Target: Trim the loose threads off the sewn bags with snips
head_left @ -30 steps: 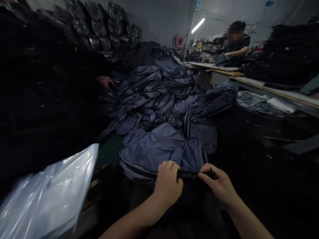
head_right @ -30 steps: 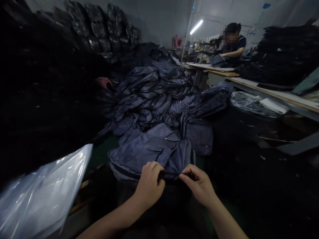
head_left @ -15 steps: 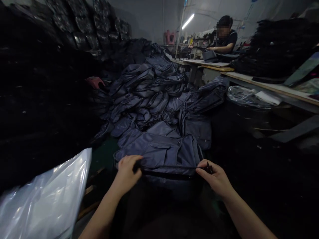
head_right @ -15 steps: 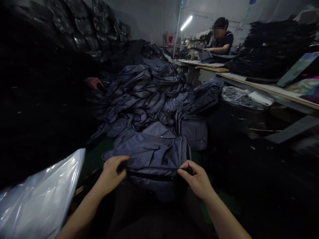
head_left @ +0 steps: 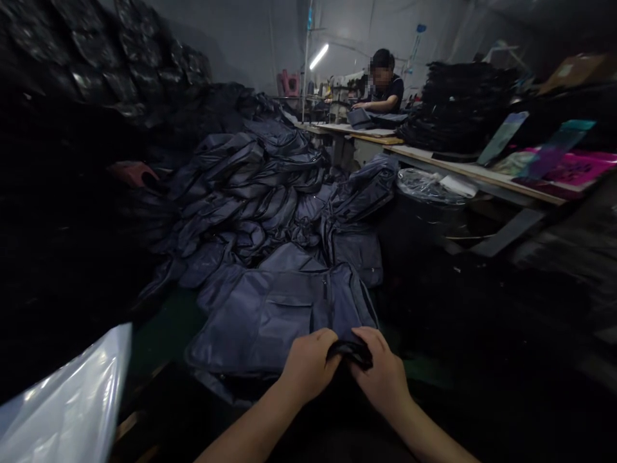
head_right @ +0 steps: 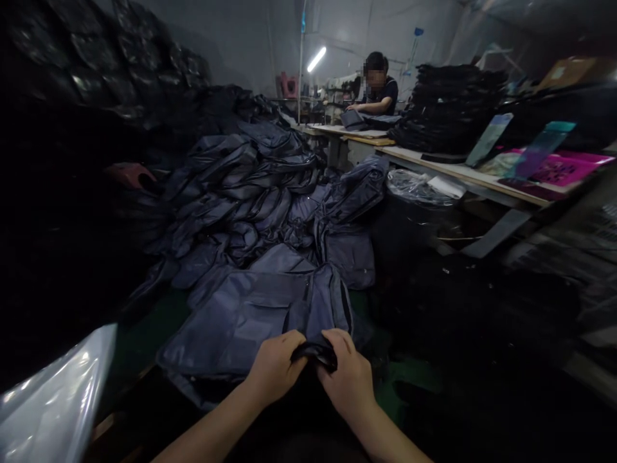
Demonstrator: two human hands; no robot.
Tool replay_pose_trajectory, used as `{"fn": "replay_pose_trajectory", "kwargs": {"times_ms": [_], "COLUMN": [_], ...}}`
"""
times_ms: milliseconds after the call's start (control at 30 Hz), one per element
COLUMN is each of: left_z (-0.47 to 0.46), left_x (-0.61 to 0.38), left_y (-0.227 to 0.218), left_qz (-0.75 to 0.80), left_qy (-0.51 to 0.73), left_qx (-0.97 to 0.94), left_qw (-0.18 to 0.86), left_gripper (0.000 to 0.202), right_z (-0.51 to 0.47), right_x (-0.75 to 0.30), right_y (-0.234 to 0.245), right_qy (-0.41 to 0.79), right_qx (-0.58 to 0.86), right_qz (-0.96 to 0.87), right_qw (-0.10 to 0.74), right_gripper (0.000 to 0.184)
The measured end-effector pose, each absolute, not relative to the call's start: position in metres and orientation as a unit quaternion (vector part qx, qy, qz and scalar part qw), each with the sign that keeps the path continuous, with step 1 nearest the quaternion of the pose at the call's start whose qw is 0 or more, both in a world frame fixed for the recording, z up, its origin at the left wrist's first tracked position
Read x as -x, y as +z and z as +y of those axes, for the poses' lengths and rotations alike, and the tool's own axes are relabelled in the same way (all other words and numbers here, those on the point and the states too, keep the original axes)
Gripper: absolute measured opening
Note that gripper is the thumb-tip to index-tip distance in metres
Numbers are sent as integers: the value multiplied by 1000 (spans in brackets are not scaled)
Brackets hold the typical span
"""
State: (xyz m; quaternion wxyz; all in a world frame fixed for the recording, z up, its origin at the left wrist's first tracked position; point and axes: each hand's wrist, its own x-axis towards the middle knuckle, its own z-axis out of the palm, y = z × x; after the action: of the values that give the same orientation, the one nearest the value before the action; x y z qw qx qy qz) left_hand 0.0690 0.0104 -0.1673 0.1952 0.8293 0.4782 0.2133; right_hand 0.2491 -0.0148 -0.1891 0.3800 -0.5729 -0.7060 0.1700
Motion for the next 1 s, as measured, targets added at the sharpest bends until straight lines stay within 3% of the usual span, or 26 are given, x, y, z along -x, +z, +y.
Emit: {"fn": "replay_pose_trajectory", "kwargs": {"times_ms": [233, 467, 633, 800, 900, 1000], "left_z": [-2, -35, -44, -3, 33, 60], "left_x": [-55, -54, -61, -63, -72, -89], "left_y": [-176, -195, -204, -158, -116, -85], "left_qz": [472, 341, 302, 351, 529, 567], "left_qy": [324, 330, 226, 173, 218, 259], "left_qx": [-807, -875, -917, -856, -750, -731], "left_qw": [144, 94, 128, 337, 333, 276], "left_gripper": [5, 4, 31, 50, 47, 44], "right_z": [4, 91, 173, 180, 159, 135], "right_x": [-273, -313, -304, -286, -279, -274], "right_y": [-197, -218, -221, -194, -163, -125], "right_qy": [308, 292, 278, 271, 259, 239], "right_qx": [628, 660, 625, 561, 506, 440], "right_qz": [-537, -583, -618, -670, -711, -757], "right_qw": [472, 373, 388, 404, 414, 420], "right_gripper": [55, 29, 21, 24, 24, 25]}}
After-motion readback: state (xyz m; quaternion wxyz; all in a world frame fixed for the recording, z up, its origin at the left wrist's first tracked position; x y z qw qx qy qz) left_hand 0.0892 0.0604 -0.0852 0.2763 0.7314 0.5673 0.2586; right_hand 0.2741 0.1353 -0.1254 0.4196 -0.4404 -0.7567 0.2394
